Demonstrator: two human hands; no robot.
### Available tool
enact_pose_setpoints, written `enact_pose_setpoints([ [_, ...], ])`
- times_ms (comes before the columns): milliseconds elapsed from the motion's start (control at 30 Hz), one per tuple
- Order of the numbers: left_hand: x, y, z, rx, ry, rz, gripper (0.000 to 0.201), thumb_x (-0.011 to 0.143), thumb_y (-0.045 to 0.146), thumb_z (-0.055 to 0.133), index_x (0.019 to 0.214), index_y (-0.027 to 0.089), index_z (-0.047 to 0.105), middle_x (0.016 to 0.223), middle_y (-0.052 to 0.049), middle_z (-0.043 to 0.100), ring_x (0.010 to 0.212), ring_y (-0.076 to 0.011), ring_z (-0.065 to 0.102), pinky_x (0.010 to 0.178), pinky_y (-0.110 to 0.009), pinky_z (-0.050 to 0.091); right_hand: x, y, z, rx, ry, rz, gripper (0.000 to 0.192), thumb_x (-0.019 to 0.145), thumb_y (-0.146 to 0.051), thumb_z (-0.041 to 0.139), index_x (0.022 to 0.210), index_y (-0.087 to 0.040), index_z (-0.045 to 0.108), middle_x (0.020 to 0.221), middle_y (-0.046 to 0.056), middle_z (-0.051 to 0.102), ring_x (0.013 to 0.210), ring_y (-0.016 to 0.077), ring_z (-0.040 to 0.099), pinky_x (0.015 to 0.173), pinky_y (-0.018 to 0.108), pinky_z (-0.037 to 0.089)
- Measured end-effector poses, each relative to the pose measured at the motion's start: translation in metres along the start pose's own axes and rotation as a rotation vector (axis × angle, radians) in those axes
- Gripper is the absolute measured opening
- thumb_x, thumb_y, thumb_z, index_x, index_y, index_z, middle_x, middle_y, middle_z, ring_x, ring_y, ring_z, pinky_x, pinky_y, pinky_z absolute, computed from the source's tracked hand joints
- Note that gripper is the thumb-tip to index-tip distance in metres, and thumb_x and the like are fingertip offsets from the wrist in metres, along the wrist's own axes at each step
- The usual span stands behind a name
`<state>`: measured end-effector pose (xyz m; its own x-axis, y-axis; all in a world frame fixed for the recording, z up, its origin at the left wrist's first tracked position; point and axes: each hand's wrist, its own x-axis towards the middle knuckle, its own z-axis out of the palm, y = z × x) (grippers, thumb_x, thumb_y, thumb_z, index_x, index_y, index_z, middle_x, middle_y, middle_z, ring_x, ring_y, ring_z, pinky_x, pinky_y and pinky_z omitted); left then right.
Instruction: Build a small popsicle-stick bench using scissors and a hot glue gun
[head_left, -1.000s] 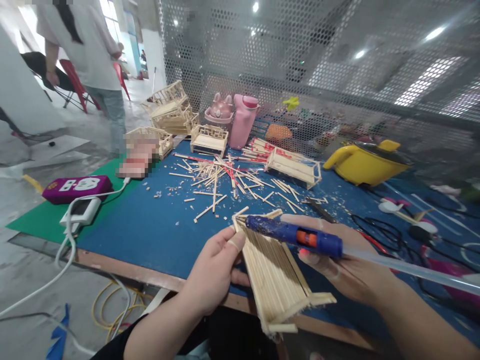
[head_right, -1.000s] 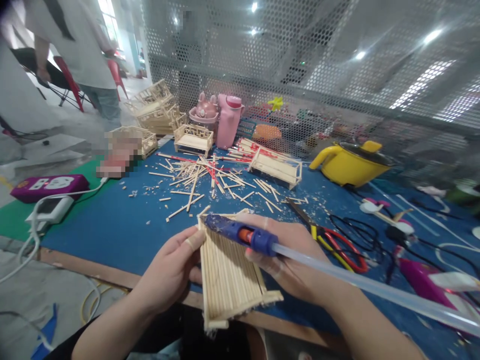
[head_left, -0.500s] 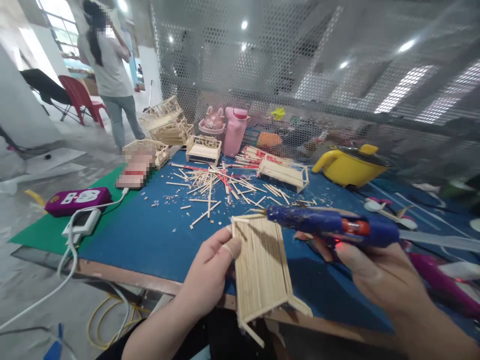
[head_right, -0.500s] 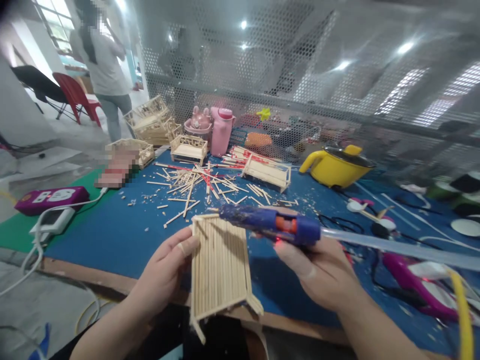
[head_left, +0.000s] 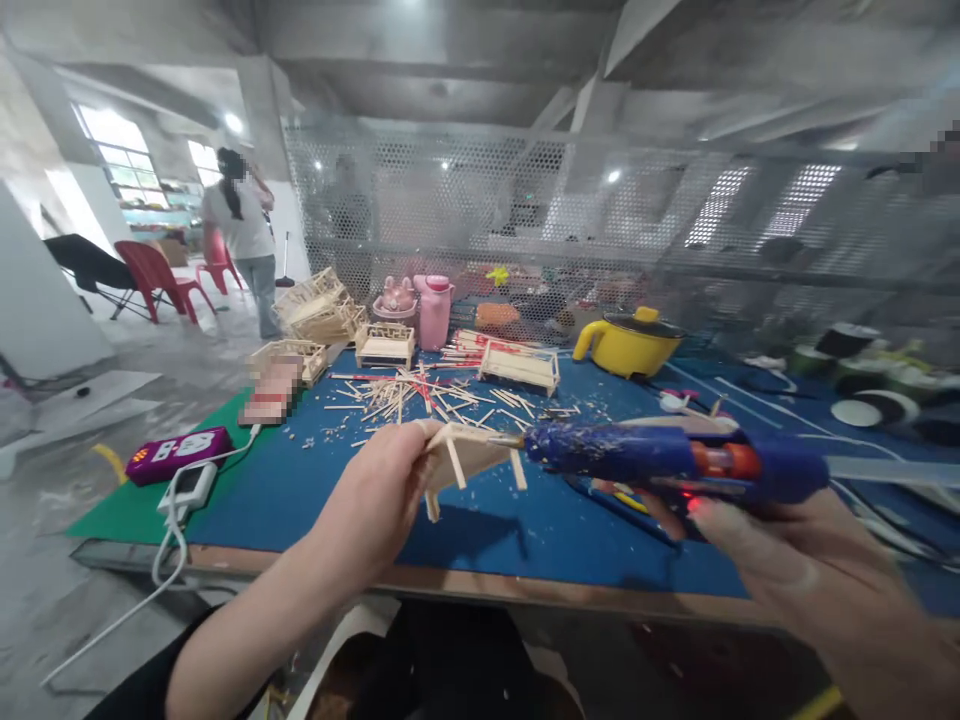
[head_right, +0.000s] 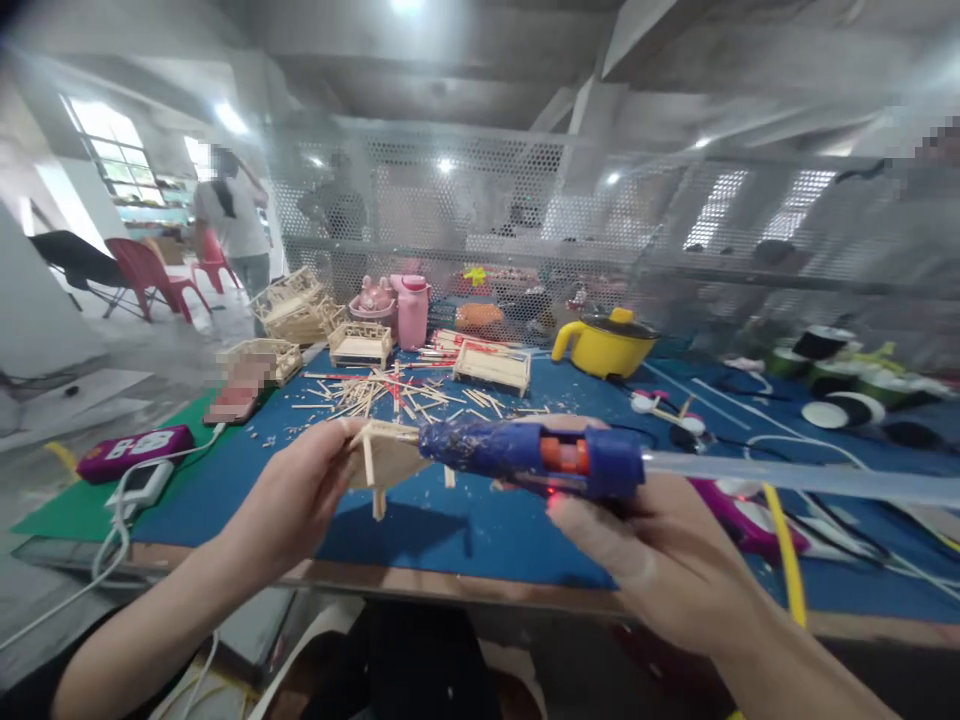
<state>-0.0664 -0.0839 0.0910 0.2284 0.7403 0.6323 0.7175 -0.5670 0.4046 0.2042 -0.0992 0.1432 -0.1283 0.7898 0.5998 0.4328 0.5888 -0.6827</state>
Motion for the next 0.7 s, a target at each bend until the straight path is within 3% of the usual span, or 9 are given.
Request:
enact_pose_setpoints([
  [133,-0.005,0.006,-0.009,0.138,0.04,0.141,0.021,0.092,0.017,0.039,0.105,0.017,0.056,0.093,-0.006,0.065,0.084,-0.0171,0.058,0.073,-0.028,0.047,-0.008,0.001,-0.003,-0.068,-0.2,-0.127,0.034,0.08,-0.041,0.06,0.112,-0.028,0.066,0.103,0.006,0.07,0.09,0.025,0.067,0.082,0.035,0.056],
  [367,-0.01,0.019,-0.011,0.252,0.097,0.228,0.026,0.088,0.011,0.044,0.11,0.017,0.056,0.098,-0.006,0.062,0.09,-0.0187,0.056,0.078,-0.033,0.047,-0.016,-0.006,-0.001,-0.095,-0.229,-0.214,0.033,0.082,-0.04,0.058,0.112,-0.028,0.063,0.1,0.005,0.07,0.089,0.0248,0.066,0.075,0.033,0.056],
  [700,-0.011,0.021,-0.013,0.269,0.126,0.247,0.032,0.085,0.006,0.046,0.114,0.017,0.055,0.098,-0.006,0.062,0.09,-0.018,0.056,0.079,-0.032,0.047,-0.025,-0.004,-0.005,-0.057,-0.202,-0.13,0.034,0.08,-0.039,0.062,0.112,-0.031,0.064,0.099,0.003,0.07,0.086,0.0236,0.066,0.075,0.032,0.054],
])
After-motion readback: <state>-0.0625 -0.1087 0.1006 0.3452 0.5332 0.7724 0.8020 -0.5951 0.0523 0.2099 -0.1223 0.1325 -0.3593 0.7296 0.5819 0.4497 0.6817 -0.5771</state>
